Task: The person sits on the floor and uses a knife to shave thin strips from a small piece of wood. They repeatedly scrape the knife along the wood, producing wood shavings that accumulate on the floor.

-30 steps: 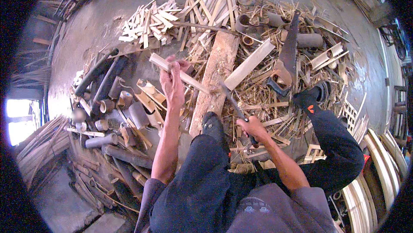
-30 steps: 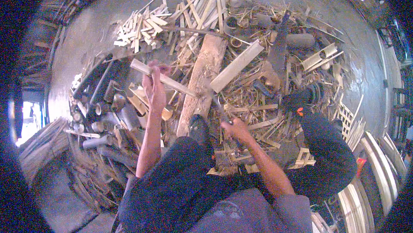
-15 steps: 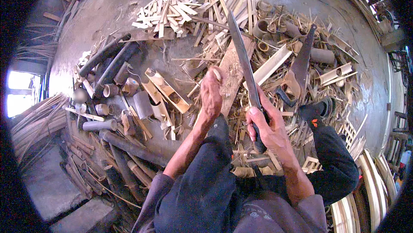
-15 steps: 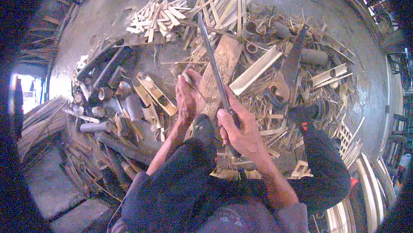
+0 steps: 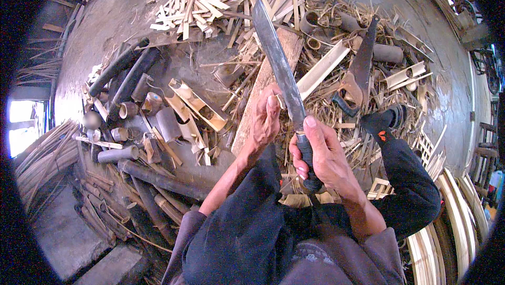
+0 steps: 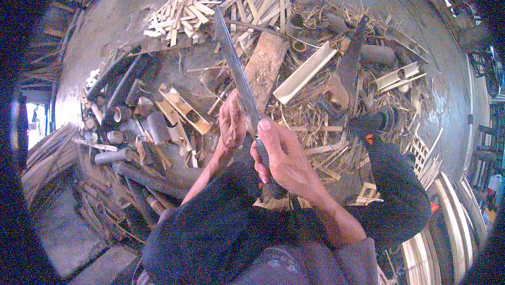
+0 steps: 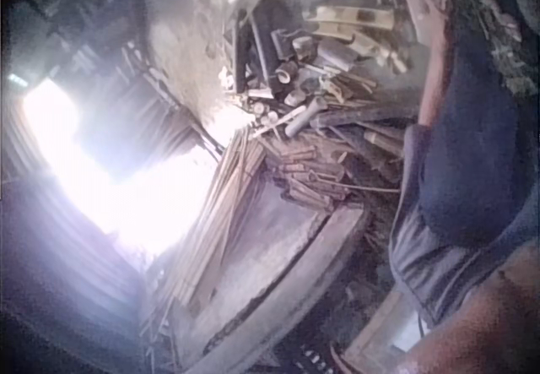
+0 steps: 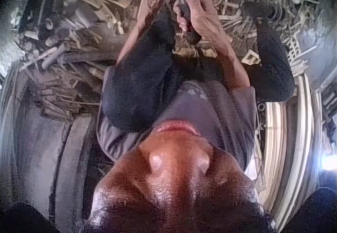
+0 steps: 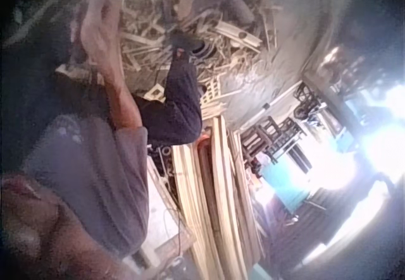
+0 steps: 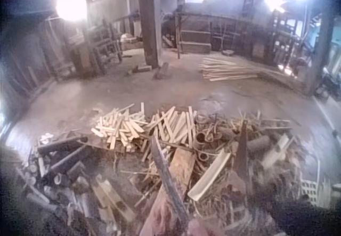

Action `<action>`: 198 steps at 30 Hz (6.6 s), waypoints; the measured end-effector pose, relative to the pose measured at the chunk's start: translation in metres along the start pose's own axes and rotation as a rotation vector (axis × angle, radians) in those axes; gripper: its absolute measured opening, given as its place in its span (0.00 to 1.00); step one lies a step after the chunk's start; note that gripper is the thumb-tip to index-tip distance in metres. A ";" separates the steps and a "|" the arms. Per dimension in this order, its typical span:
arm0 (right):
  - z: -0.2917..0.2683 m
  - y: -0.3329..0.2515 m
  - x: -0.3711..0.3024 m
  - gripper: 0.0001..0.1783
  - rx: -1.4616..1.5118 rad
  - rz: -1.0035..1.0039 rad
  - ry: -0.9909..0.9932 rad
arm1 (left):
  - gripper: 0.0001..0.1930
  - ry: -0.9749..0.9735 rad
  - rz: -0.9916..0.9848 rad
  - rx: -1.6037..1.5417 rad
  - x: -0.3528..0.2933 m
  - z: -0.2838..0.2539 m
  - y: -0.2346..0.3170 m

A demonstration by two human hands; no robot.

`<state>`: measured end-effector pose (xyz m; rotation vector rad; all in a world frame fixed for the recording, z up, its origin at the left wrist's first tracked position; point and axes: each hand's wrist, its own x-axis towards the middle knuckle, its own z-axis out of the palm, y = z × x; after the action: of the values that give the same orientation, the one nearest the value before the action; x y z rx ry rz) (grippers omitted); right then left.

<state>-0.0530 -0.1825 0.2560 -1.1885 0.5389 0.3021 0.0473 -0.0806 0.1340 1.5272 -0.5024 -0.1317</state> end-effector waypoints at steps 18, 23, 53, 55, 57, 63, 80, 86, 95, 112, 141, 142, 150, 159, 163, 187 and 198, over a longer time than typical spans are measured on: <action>0.008 -0.003 -0.008 0.26 -0.133 -0.042 0.038 | 0.19 -0.076 -0.027 -0.206 -0.001 0.000 0.005; 0.014 -0.011 -0.019 0.28 -0.155 -0.051 0.062 | 0.19 -0.042 0.229 -0.057 0.009 -0.001 0.012; 0.012 0.015 -0.014 0.31 -0.385 -0.292 0.160 | 0.20 0.025 0.288 -0.015 0.007 0.009 0.010; 0.012 0.006 -0.021 0.30 -0.401 -0.371 0.155 | 0.20 -0.021 0.310 -0.039 0.021 0.004 0.044; 0.007 0.028 -0.015 0.29 -0.417 -0.336 0.168 | 0.21 0.080 0.254 -0.050 0.006 0.010 0.036; -0.001 0.040 0.003 0.25 -0.556 -0.326 0.192 | 0.32 0.464 0.149 0.210 -0.012 0.006 -0.008; -0.018 0.162 0.091 0.21 -0.587 -0.204 0.097 | 0.21 0.428 -0.158 0.825 -0.041 -0.070 0.050; -0.033 0.175 0.101 0.27 -0.623 -0.088 0.038 | 0.23 0.421 -0.213 1.014 -0.034 -0.078 0.045; -0.039 0.193 0.106 0.27 -0.864 -0.205 -0.050 | 0.24 0.460 -0.288 0.874 -0.029 -0.084 0.047; -0.034 0.182 0.098 0.33 -0.836 -0.186 0.010 | 0.25 0.457 -0.300 0.994 -0.023 -0.107 0.033; -0.009 0.001 0.002 0.25 -0.021 -0.167 0.102 | 0.24 0.128 -0.068 -0.409 0.016 0.010 -0.021; -0.008 0.001 0.000 0.25 0.031 -0.122 0.115 | 0.21 0.088 -0.031 -0.303 0.012 0.009 -0.019; 0.002 0.004 -0.002 0.29 0.001 -0.070 0.108 | 0.14 -0.029 -0.022 -0.209 0.008 0.014 0.008; 0.004 0.002 -0.005 0.28 0.031 -0.053 0.130 | 0.15 -0.054 -0.179 -0.237 0.002 0.013 0.007; 0.000 0.004 -0.004 0.28 0.047 -0.047 0.101 | 0.14 -0.039 -0.091 -0.228 0.006 0.016 0.016; 0.010 0.003 -0.015 0.26 -0.278 -0.154 0.185 | 0.13 -0.086 -0.002 -0.180 0.002 0.016 0.002; 0.007 0.015 -0.011 0.27 -0.459 -0.313 0.267 | 0.15 -0.048 0.037 -0.158 0.007 0.022 0.006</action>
<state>-0.0681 -0.1697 0.2523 -1.7507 0.5181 -0.0080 0.0436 -0.1033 0.1406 1.3621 -0.5451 -0.1760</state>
